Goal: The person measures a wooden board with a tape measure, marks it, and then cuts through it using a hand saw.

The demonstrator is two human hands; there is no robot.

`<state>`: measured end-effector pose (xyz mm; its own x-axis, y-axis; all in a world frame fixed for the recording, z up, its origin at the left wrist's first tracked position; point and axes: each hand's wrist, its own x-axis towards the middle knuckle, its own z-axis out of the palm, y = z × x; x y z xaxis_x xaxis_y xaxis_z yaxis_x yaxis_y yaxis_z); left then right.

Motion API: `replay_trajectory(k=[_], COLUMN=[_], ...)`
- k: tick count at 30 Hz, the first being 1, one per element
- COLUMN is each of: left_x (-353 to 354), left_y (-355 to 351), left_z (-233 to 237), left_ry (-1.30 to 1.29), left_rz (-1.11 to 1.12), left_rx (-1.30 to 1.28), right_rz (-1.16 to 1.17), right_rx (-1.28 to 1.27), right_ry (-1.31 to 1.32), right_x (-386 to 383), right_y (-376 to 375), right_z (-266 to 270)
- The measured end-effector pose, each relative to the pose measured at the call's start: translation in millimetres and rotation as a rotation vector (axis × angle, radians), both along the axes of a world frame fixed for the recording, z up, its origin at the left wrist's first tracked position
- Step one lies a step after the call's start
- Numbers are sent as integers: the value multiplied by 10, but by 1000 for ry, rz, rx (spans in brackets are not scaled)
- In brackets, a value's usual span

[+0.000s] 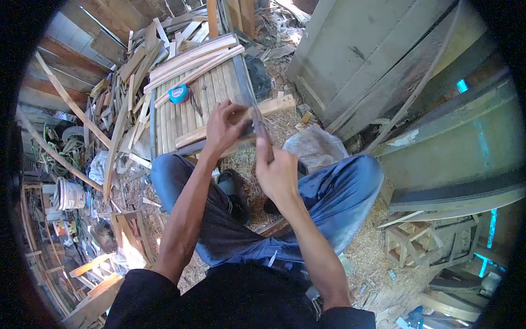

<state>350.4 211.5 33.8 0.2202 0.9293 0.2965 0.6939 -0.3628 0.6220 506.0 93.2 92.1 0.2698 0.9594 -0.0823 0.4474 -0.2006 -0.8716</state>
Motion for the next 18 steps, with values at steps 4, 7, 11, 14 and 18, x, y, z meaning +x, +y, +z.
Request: replay_trajectory(k=[4, 7, 11, 14, 18], left_x=[27, 7, 72, 92, 68], left_y=[-65, -121, -32, -3, -33], left_z=[119, 71, 37, 53, 31], left_ry=[-10, 53, 12, 36, 80], left_rz=[-60, -69, 11, 4, -25], left_rx=[37, -1, 71, 59, 135], right_rz=[-24, -53, -5, 8, 25], right_rx=[-1, -91, 74, 77, -31], right_ry=[86, 183, -6, 0, 415], right_x=[-8, -60, 18, 229, 311], right_y=[-241, -244, -60, -21, -26], right_z=[14, -96, -259, -477, -536])
